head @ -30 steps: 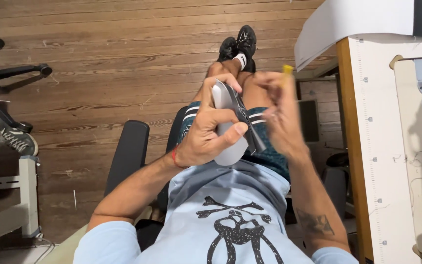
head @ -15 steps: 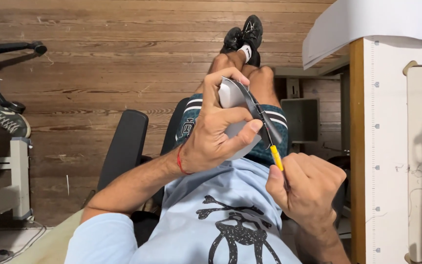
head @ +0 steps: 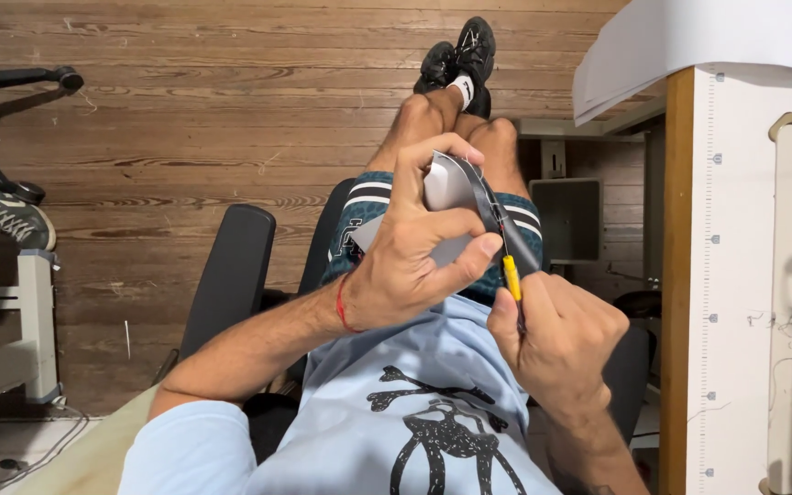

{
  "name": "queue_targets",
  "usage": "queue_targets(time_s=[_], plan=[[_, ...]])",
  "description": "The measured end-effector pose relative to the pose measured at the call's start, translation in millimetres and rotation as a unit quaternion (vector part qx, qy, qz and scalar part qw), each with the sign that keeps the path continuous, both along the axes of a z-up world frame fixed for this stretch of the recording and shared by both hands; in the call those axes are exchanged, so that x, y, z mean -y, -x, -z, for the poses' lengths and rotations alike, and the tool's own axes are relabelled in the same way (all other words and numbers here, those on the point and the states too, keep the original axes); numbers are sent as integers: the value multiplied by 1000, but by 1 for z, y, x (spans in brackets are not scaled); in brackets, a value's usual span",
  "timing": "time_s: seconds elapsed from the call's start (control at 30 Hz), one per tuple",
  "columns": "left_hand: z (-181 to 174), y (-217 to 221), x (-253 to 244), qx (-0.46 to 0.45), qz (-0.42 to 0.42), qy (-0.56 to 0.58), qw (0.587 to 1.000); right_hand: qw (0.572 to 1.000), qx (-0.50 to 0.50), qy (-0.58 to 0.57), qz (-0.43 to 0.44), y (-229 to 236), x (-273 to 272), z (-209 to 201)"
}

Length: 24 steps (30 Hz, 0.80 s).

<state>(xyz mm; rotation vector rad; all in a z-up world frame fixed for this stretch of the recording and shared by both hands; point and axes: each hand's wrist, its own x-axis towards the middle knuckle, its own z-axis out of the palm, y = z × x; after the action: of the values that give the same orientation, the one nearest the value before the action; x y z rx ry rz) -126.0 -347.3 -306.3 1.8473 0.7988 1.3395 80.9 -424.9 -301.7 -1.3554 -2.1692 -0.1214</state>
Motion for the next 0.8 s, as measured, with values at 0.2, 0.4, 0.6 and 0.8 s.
queue_targets(time_s=[0.2, 0.4, 0.6, 0.8], plan=[[2, 5, -6, -21, -2, -24, 999, 981, -136, 130, -41, -9, 0, 15], [5, 4, -10, -77, -5, -67, 995, 984, -143, 105, -26, -12, -4, 30], [-10, 23, -19, -46, 43, 13, 998, 939, -327, 66, -82, -40, -20, 38], [1, 29, -27, -43, 136, 72, 987, 947, -248, 153, -136, -35, -37, 23]])
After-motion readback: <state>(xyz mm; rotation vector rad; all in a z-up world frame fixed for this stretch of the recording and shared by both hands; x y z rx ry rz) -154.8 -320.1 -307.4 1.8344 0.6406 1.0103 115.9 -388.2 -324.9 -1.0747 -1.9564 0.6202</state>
